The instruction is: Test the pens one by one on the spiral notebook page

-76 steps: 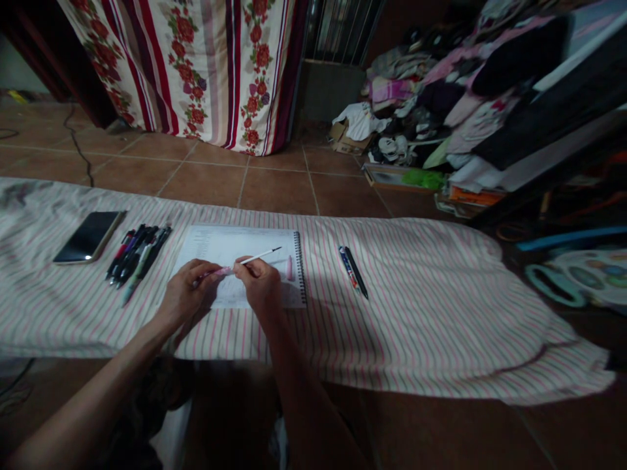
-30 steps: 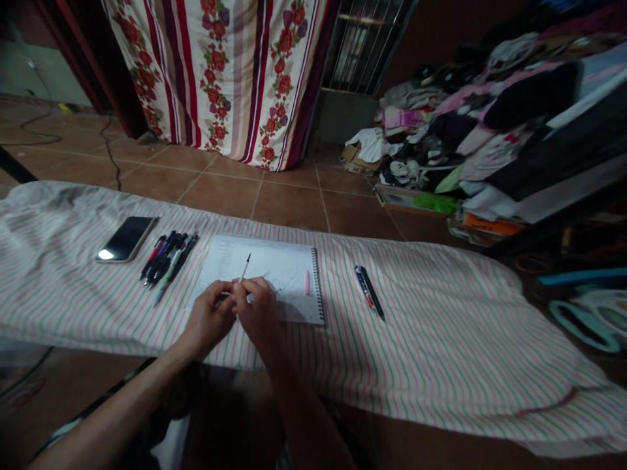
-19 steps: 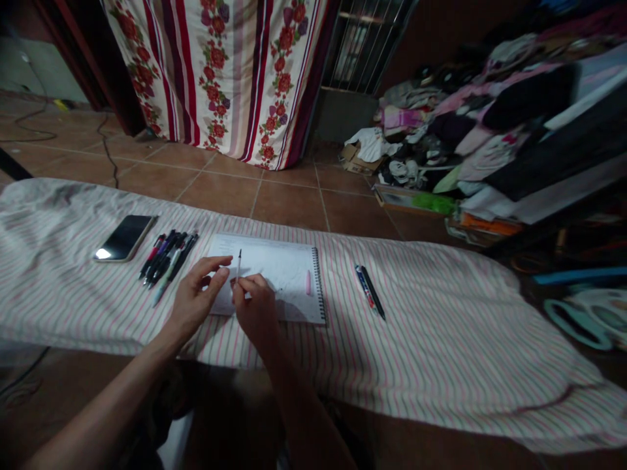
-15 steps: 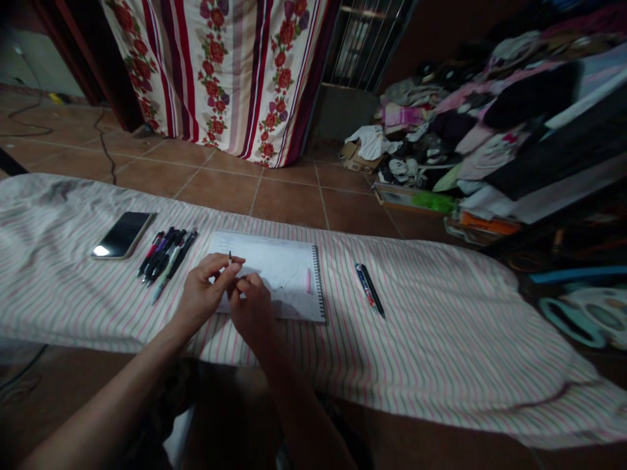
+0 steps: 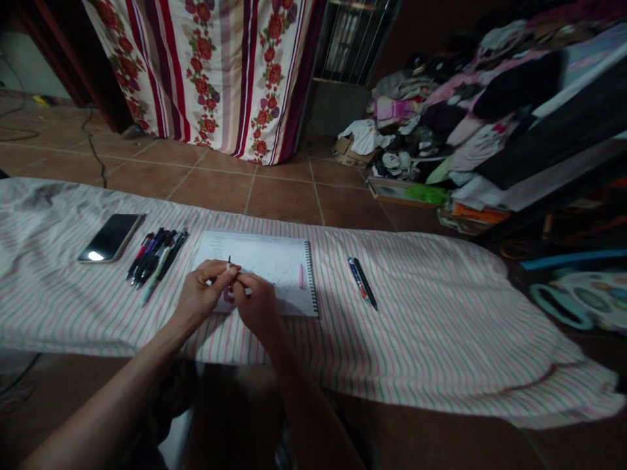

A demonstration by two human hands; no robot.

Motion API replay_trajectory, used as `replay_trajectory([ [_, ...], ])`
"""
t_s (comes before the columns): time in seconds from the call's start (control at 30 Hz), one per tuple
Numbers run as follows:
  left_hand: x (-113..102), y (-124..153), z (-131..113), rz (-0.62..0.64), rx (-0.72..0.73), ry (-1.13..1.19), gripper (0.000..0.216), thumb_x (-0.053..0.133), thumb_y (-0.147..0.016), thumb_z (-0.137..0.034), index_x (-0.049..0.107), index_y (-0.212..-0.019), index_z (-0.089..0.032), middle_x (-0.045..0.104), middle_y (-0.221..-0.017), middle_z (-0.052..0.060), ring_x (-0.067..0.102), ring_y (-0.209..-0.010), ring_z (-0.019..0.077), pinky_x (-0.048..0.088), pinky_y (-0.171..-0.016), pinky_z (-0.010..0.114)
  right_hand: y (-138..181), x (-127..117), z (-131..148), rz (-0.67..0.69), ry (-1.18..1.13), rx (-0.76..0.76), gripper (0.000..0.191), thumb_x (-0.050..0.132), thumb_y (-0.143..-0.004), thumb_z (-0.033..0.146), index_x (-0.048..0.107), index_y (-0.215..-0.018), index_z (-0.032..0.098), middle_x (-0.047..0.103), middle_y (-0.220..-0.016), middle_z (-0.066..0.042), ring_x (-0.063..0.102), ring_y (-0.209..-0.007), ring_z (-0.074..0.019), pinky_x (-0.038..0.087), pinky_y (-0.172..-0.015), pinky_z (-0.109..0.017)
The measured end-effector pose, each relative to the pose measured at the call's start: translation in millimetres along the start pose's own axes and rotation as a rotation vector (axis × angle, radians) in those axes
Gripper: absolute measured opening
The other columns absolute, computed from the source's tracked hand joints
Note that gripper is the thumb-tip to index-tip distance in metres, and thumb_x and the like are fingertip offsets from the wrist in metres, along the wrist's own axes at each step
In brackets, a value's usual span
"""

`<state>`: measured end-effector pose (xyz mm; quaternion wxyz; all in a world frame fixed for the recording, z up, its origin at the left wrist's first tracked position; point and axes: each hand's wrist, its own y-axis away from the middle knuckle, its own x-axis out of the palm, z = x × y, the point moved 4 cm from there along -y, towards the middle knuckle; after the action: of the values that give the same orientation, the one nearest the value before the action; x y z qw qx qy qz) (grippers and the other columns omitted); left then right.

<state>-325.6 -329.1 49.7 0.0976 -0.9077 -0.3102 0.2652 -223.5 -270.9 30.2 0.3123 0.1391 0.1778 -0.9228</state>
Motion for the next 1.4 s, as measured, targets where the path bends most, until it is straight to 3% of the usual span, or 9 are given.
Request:
replay_trajectory([
  [0.07,2.9,1.7,-3.0,0.033,0.007,0.007,0.025,0.052,-0.083,-0.033,0.069,-0.071,-0.020,0.068,-0.078,0.004,0.059,-0.081,0.0179,0.045,-0.074,0.030,0.7,-6.6,-4.5,-0.016,-0.100,0.110,0.023,0.044,-0.082,0.026,0.065,-0.084,0.018,0.064,-0.073,-0.002,0.063,-0.061,-0.0139,0.053,-0.052,-0.023],
  [0.13,6.1,3.5,-3.3,0.057,-0.019,0.010,0.024,0.050,-0.084,-0.033,0.070,-0.077,-0.020,0.069,-0.082,0.004,0.061,-0.081,0.0175,0.046,-0.072,0.029,0.7,-16.1,-5.1,-0.114,-0.131,0.147,0.023,0.047,-0.082,0.030,0.064,-0.090,0.017,0.064,-0.076,-0.002,0.063,-0.062,-0.0139,0.054,-0.049,-0.023],
  [0.23,9.9,5.4,-1.5,0.084,-0.067,-0.011,0.026,0.049,-0.085,-0.034,0.070,-0.083,-0.020,0.069,-0.083,0.004,0.062,-0.077,0.0167,0.046,-0.066,0.026,-0.5,-25.4,2.5,-0.236,-0.074,0.054,0.029,0.051,-0.080,0.032,0.062,-0.104,0.019,0.061,-0.084,-0.004,0.061,-0.070,-0.0138,0.053,-0.050,-0.021],
  [0.3,11.9,5.9,-1.7,0.113,-0.059,-0.037,0.025,0.049,-0.084,-0.032,0.070,-0.082,-0.019,0.069,-0.083,0.004,0.062,-0.077,0.0166,0.046,-0.065,0.025,-2.2,-23.7,7.8,-0.214,-0.034,-0.023,0.031,0.054,-0.079,0.031,0.062,-0.108,0.021,0.059,-0.085,-0.003,0.059,-0.072,-0.0132,0.053,-0.053,-0.021],
  [0.43,13.8,7.9,-0.2,0.147,-0.037,-0.088,0.023,0.048,-0.084,-0.026,0.070,-0.081,-0.020,0.070,-0.089,0.004,0.062,-0.078,0.0161,0.046,-0.068,0.026,-5.0,-16.0,7.8,-0.153,-0.011,-0.080,0.016,0.055,-0.081,0.029,0.069,-0.082,0.021,0.059,-0.082,-0.004,0.058,-0.071,-0.0130,0.051,-0.060,-0.023],
  [0.6,10.4,18.3,11.7,0.205,-0.058,-0.209,0.038,0.055,-0.080,-0.031,0.059,-0.117,-0.021,0.068,-0.099,0.005,0.061,-0.085,0.0187,0.047,-0.073,0.030,-6.7,-18.3,5.0,-0.215,0.072,-0.125,0.021,0.054,-0.082,0.027,0.064,-0.066,0.020,0.061,-0.071,-0.002,0.059,-0.068,-0.0132,0.048,-0.062,-0.023],
  [0.9,4.9,26.5,26.1,0.281,0.014,-0.335,0.026,0.044,-0.087,-0.033,0.067,-0.090,-0.021,0.066,-0.081,0.004,0.058,-0.081,0.0196,0.045,-0.075,0.032,-6.0,-15.6,7.7,-0.157,0.070,-0.089,0.022,0.053,-0.083,0.028,0.064,-0.066,0.020,0.065,-0.072,-0.002,0.061,-0.069,-0.0125,0.048,-0.064,-0.022],
  [1.17,5.6,25.7,22.0,0.254,0.057,-0.354,0.026,0.044,-0.087,-0.034,0.067,-0.091,-0.021,0.065,-0.079,0.005,0.056,-0.080,0.0198,0.043,-0.073,0.031,-5.7,-20.7,-1.0,-0.198,-0.076,0.013,0.024,0.056,-0.080,0.033,0.060,-0.062,0.020,0.064,-0.071,0.001,0.059,-0.056,-0.0097,0.048,-0.053,-0.020],
  [1.4,7.4,26.7,20.3,0.230,0.117,-0.358,0.024,0.045,-0.087,-0.033,0.065,-0.092,-0.020,0.065,-0.082,0.005,0.055,-0.081,0.0198,0.043,-0.074,0.031,-4.5,-26.3,1.1,-0.199,0.046,-0.030,0.026,0.056,-0.080,0.033,0.058,-0.058,0.020,0.059,-0.064,0.001,0.057,-0.059,-0.0112,0.047,-0.057,-0.021],
])
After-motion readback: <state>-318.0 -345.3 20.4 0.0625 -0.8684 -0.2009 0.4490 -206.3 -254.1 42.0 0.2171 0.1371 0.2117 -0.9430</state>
